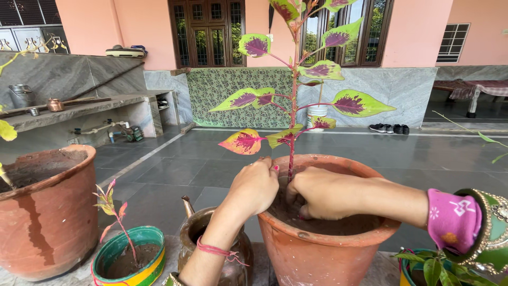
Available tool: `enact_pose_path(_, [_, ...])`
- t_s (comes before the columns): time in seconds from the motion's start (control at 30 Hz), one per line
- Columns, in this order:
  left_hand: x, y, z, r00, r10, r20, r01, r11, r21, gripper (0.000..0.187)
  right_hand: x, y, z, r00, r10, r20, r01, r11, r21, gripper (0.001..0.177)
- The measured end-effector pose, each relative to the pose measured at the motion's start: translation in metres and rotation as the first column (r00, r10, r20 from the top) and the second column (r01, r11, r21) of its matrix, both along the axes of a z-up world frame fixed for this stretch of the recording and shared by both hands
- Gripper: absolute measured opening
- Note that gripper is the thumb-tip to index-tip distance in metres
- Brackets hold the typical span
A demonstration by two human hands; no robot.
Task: The person adjusts soil around several potted plants on a balcony ledge, then uses a copper watering can to water each plant. The person handles the pots and plants by hand and waters them one at a time.
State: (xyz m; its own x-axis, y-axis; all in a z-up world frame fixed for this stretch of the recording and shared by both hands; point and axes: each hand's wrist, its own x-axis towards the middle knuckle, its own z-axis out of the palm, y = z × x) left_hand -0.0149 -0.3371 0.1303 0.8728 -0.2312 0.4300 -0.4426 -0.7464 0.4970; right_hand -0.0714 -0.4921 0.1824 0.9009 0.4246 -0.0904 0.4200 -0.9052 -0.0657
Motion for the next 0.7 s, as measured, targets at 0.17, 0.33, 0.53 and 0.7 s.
enact_pose_path(0.17, [0.003,0.000,-0.002,0.999,0.014,-0.042,-0.015,0.999,-0.039,0.036,0.016,0.001,-0.004,0.999,0.005,0.035,-0.012,0.979,0.206,0.026])
enact_pose_path(0.33, [0.008,0.000,-0.006,1.000,0.012,0.016,-0.010,0.992,-0.123,0.041,0.028,-0.004,-0.018,0.971,0.189,0.148,-0.217,0.954,0.208,0.034])
enact_pose_path(0.53, [0.006,0.000,-0.006,1.000,-0.003,0.000,0.003,0.994,-0.111,0.041,0.019,-0.031,-0.006,0.890,0.442,-0.115,-0.446,0.895,-0.015,0.062])
enact_pose_path(0.7, [0.002,0.000,-0.004,1.000,-0.006,0.014,0.008,0.995,-0.096,0.036,0.022,-0.053,0.021,0.893,0.365,-0.265,-0.402,0.910,-0.100,0.061])
